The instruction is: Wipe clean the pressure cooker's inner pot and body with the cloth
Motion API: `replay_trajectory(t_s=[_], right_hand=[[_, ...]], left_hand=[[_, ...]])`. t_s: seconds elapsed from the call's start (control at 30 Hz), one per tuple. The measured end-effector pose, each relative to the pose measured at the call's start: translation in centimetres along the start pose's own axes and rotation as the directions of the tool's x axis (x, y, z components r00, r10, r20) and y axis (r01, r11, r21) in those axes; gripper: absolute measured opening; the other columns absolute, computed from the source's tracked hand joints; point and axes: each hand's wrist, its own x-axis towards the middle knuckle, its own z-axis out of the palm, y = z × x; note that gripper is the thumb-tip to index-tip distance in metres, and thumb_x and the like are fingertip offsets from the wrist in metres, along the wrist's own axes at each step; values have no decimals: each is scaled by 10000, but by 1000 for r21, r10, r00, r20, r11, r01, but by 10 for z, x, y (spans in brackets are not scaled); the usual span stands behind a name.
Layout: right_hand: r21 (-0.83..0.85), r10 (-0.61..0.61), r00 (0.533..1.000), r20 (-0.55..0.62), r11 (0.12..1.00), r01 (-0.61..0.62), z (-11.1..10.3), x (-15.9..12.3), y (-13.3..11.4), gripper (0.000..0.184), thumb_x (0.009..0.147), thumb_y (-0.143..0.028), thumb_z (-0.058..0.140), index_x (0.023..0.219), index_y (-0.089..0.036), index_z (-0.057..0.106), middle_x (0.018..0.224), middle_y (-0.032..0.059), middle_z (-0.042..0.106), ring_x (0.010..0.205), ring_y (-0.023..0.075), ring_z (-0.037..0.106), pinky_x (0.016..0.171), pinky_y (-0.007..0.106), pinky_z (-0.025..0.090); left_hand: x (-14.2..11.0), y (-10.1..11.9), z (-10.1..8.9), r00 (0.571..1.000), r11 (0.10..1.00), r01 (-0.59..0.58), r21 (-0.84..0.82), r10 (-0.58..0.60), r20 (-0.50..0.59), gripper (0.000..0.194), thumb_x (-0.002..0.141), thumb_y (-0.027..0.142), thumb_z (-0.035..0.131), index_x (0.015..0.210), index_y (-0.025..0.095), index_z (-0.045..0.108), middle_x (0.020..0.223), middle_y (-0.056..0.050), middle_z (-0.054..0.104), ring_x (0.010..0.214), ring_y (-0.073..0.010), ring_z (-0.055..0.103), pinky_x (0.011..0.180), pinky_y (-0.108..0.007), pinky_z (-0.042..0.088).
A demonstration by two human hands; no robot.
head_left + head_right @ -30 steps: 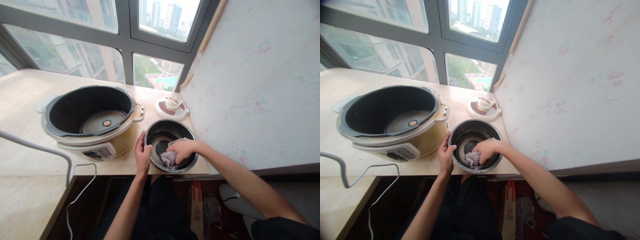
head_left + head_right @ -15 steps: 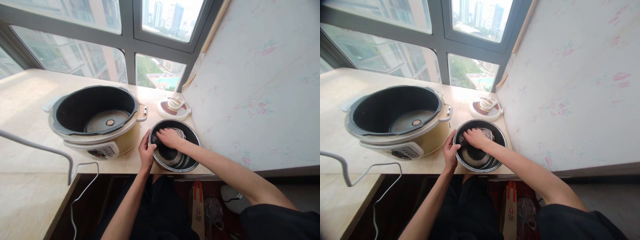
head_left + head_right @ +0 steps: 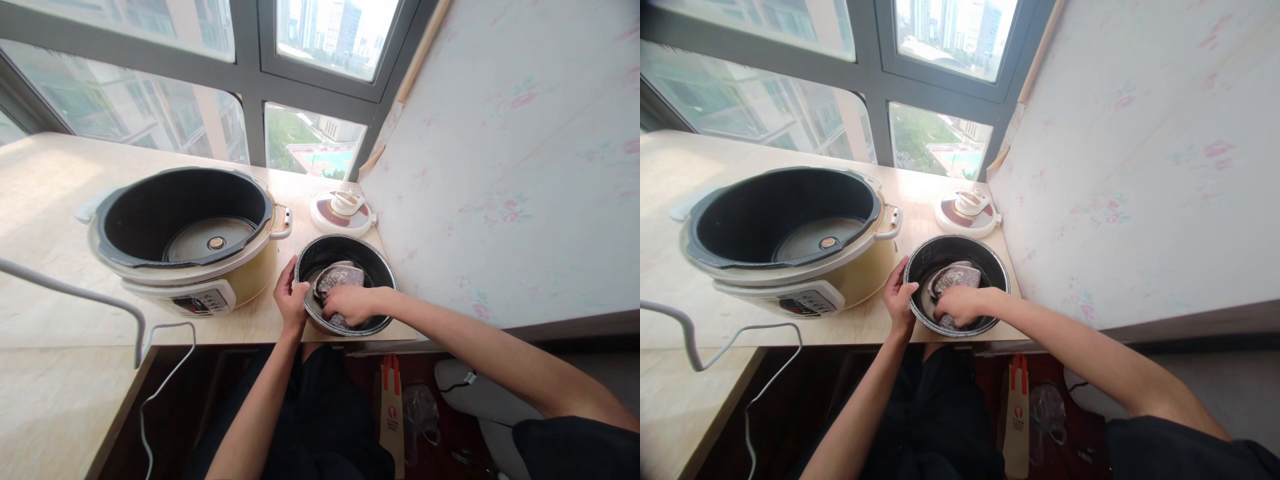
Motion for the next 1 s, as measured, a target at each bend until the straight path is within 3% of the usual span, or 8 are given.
replay_trajectory(t_s=[0.1, 0.2, 0.47, 0.7, 0.77, 0.87, 0.93, 1.0], right_hand=[[-7, 195, 973, 124, 981, -195, 0, -13, 9, 497, 737, -79, 614, 1197, -233, 725, 1010, 101, 738, 927, 259, 667, 712, 313, 431], [-63, 325, 941, 95, 945, -320, 6, -19, 16, 484, 749, -76, 629, 1213, -188, 706, 1035, 130, 725, 977, 288, 659, 728, 327, 446], [-165, 313, 935, -164, 926, -339, 17, -8, 31, 310, 866, -88, 549, 1147, -101, 678, 1121, 178, 641, 1099, 303, 585, 860, 376, 472], [-111, 265, 935, -234, 949, -296, 6, 16, 39, 316, 854, -37, 544, 1154, -90, 628, 1150, 183, 624, 1096, 287, 590, 879, 363, 472], [-50, 269, 909, -317, 953, -300, 5, 26, 35, 325, 831, -23, 547, 1147, -83, 595, 1148, 178, 624, 1094, 281, 588, 906, 367, 463], [128, 361, 823, -438, 931, -341, 3, 41, 25, 333, 794, -13, 544, 1119, -83, 549, 1131, 169, 629, 1082, 263, 593, 924, 350, 447], [231, 433, 781, -450, 901, -366, 2, 46, 20, 332, 775, -19, 554, 1096, -98, 532, 1116, 163, 637, 1060, 257, 602, 891, 332, 445], [280, 452, 777, -439, 890, -359, 2, 46, 16, 321, 758, -36, 575, 1066, -114, 531, 1099, 158, 650, 1028, 257, 614, 849, 318, 440]], left_hand=[[1, 2, -2, 1000, 1000, 9, 9, -9, 23, 585, 675, 205, 615, 1251, 152, 700, 1245, -99, 706, 1168, -287, 662, 1048, -401, 518], [2, 5, -4, 998, 1000, 17, 21, -18, 56, 593, 673, 208, 618, 1258, 153, 697, 1253, -100, 702, 1187, -290, 653, 1064, -407, 508], [3, 5, -3, 998, 999, 44, -18, -43, 55, 618, 631, 182, 617, 1242, 151, 700, 1250, -101, 703, 1191, -291, 649, 1047, -392, 518], [2, 0, 1, 999, 991, 49, -122, -48, 8, 603, 603, 176, 638, 1201, 148, 712, 1175, -96, 732, 1103, -277, 685, 991, -370, 539], [1, 0, 2, 999, 988, 52, -146, -54, -6, 595, 595, 181, 644, 1185, 150, 718, 1152, -92, 740, 1081, -273, 693, 980, -365, 542], [1, 0, 3, 998, 986, 52, -160, -57, -24, 572, 598, 203, 650, 1163, 150, 727, 1143, -91, 743, 1074, -272, 695, 973, -364, 544], [1, -1, 3, 998, 987, 54, -154, -58, -26, 563, 611, 218, 654, 1165, 147, 726, 1153, -96, 739, 1081, -275, 693, 977, -370, 542], [1, -2, 3, 998, 987, 54, -151, -58, -22, 567, 621, 226, 658, 1178, 140, 720, 1168, -105, 734, 1094, -278, 689, 993, -378, 535]])
